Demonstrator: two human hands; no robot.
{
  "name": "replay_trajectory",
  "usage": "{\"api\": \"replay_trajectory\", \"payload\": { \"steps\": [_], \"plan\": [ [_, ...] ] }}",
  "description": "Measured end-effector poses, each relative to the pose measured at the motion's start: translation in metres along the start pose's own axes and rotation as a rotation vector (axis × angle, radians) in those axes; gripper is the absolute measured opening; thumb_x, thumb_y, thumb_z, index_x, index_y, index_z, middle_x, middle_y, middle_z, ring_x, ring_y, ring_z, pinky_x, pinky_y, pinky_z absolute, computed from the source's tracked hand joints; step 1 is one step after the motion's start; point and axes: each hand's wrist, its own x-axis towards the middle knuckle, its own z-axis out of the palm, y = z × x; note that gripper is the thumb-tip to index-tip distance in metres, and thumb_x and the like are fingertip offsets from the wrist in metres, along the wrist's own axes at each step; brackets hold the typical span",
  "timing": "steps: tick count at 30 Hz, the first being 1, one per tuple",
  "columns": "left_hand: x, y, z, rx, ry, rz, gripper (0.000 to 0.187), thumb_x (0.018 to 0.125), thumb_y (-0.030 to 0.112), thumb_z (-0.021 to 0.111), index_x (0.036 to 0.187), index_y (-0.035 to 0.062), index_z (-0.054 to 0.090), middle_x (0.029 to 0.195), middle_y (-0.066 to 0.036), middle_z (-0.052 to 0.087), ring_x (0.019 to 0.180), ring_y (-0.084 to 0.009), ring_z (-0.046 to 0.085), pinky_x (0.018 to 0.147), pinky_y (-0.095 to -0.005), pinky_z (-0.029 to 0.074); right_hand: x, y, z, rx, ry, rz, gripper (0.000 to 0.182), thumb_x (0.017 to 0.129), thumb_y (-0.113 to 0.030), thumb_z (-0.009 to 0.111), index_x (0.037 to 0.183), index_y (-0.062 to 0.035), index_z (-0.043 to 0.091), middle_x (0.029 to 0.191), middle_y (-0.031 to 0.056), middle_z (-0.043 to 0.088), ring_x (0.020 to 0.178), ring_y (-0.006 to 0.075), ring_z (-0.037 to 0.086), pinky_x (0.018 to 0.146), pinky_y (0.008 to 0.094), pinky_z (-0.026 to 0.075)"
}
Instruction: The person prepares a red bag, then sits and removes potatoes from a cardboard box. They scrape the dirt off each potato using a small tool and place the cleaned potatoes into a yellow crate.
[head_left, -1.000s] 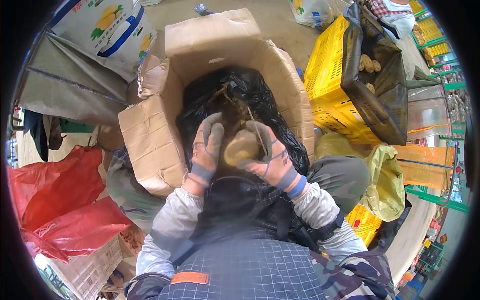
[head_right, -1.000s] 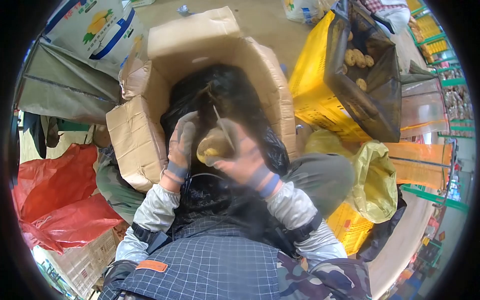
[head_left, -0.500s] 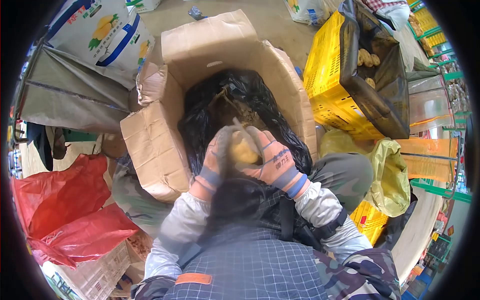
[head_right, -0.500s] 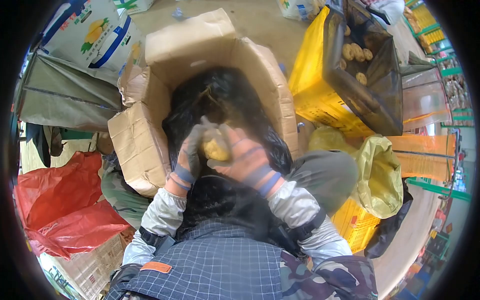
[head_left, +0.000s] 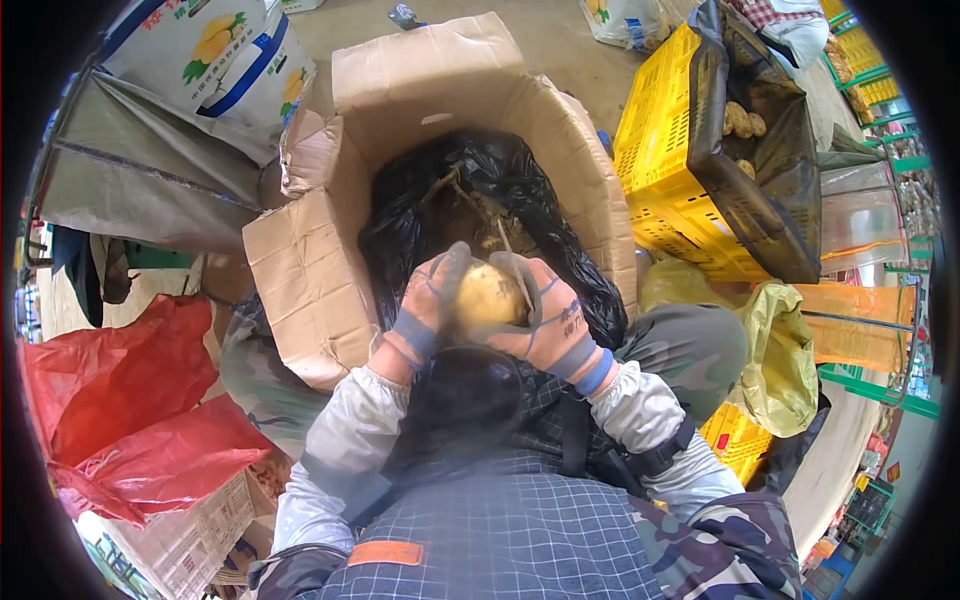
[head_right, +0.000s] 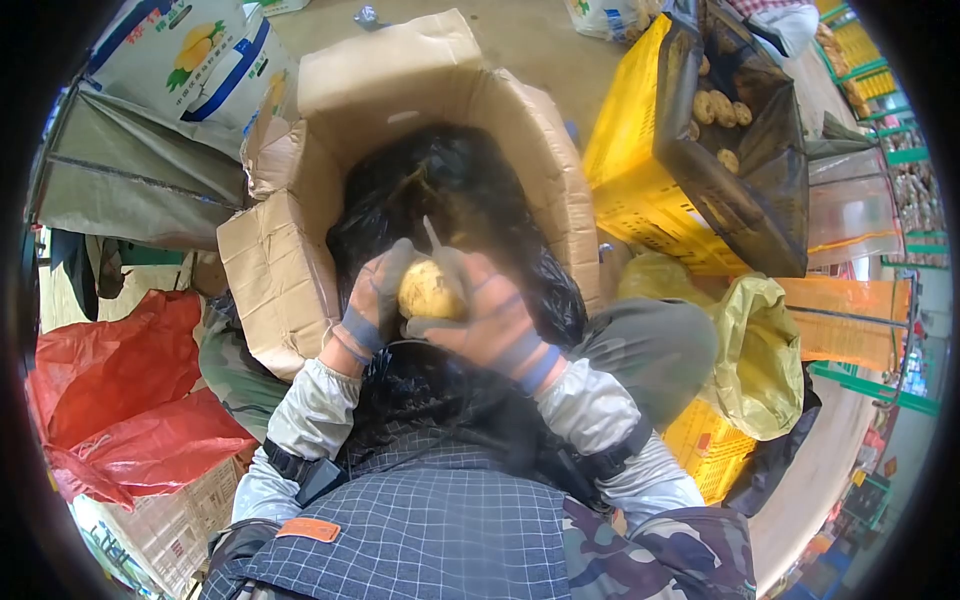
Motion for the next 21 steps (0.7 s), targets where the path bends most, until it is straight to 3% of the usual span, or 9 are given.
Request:
{"api": "replay_trajectory", "payload": {
  "steps": [1, 4, 8, 11, 14, 15, 17, 20, 21],
  "plan": [
    [-0.001, 0.000, 0.005, -0.168, 0.039, -0.183, 0.042, 0.101, 0.040, 0.054, 0.103, 0.0006, 0.068, 0.092, -0.011, 0.069, 0.084, -0.0165, 0.063, 0.077, -0.0332, 0.052, -0.002, 0.008, 0.007, -0.010, 0.025, 0.013, 0.083, 0.068, -0.035, 0.090, 0.135, -0.0056, 0.051, 0.121, 0.0189, 0.061, 0.106, 0.0381, 0.063, 0.089, 0.0426, 0.053],
    [-0.005, -0.007, 0.022, -0.234, 0.135, -0.057, 0.043, 0.102, 0.043, 0.054, 0.103, 0.0026, 0.068, 0.092, -0.008, 0.069, 0.084, -0.0157, 0.062, 0.078, -0.0320, 0.050, -0.007, 0.007, 0.016, -0.104, 0.052, 0.056, 0.085, 0.068, -0.038, 0.090, 0.135, -0.0031, 0.050, 0.121, 0.0200, 0.062, 0.106, 0.0374, 0.064, 0.090, 0.0415, 0.052],
    [0.006, -0.030, 0.013, 0.047, 0.094, 0.237, 0.038, 0.103, 0.036, 0.052, 0.099, 0.0015, 0.067, 0.086, -0.009, 0.068, 0.080, -0.0173, 0.061, 0.074, -0.0336, 0.049, -0.008, -0.002, 0.013, -0.131, -0.041, 0.124, 0.088, 0.069, -0.043, 0.088, 0.136, -0.0019, 0.047, 0.117, 0.0212, 0.065, 0.104, 0.0378, 0.066, 0.090, 0.0409, 0.053],
    [0.000, -0.007, 0.009, 0.328, 0.051, 0.442, 0.037, 0.104, 0.031, 0.048, 0.094, 0.0008, 0.066, 0.082, -0.011, 0.067, 0.075, -0.0195, 0.061, 0.070, -0.0351, 0.049, -0.009, -0.010, 0.013, 0.004, -0.027, 0.213, 0.082, 0.067, -0.039, 0.089, 0.132, -0.0048, 0.052, 0.116, 0.0199, 0.065, 0.104, 0.0363, 0.066, 0.088, 0.0414, 0.054],
    [0.009, -0.029, -0.001, 0.026, 0.038, 0.338, 0.038, 0.105, 0.031, 0.047, 0.092, 0.0001, 0.066, 0.079, -0.011, 0.067, 0.073, -0.0201, 0.061, 0.068, -0.0359, 0.049, -0.012, -0.001, 0.012, 0.249, 0.044, 0.257, 0.073, 0.073, -0.034, 0.086, 0.131, -0.0040, 0.054, 0.108, 0.0169, 0.068, 0.105, 0.0327, 0.066, 0.091, 0.0403, 0.053],
    [0.006, -0.010, 0.004, 0.193, 0.093, 0.418, 0.041, 0.105, 0.034, 0.047, 0.093, -0.0004, 0.066, 0.078, -0.010, 0.067, 0.072, -0.0187, 0.061, 0.069, -0.0350, 0.049, -0.012, 0.002, 0.014, 0.293, 0.075, 0.287, 0.066, 0.077, -0.035, 0.082, 0.128, -0.0043, 0.056, 0.103, 0.0154, 0.068, 0.097, 0.0299, 0.067, 0.085, 0.0391, 0.054],
    [0.011, -0.022, 0.006, 0.182, 0.168, 0.423, 0.041, 0.104, 0.035, 0.048, 0.095, -0.0008, 0.066, 0.080, -0.010, 0.068, 0.076, -0.0184, 0.062, 0.072, -0.0338, 0.050, -0.010, 0.006, 0.018, 0.381, 0.136, 0.345, 0.052, 0.086, -0.037, 0.075, 0.124, -0.0047, 0.058, 0.094, 0.0125, 0.068, 0.081, 0.0243, 0.067, 0.073, 0.0367, 0.056],
    [0.015, -0.025, 0.008, 0.074, 0.232, 0.325, 0.039, 0.103, 0.034, 0.051, 0.102, -0.0017, 0.066, 0.086, -0.010, 0.069, 0.082, -0.0192, 0.064, 0.078, -0.0326, 0.051, -0.002, -0.005, -0.003, 1.184, -0.085, 0.873, 0.066, 0.097, -0.060, 0.054, 0.128, -0.0028, 0.057, 0.087, 0.0120, 0.066, 0.055, 0.0154, 0.057, 0.054, 0.0318, 0.051],
    [0.012, -0.027, 0.009, 0.023, 0.243, 0.266, 0.038, 0.103, 0.034, 0.052, 0.106, -0.0019, 0.065, 0.088, -0.010, 0.069, 0.085, -0.0196, 0.065, 0.080, -0.0324, 0.051, 0.002, -0.013, -0.004, 1.166, -0.048, 0.868, 0.066, 0.098, -0.063, 0.049, 0.125, -0.0042, 0.059, 0.080, 0.0108, 0.064, 0.048, 0.0140, 0.052, 0.049, 0.0313, 0.048]
  ]
}}
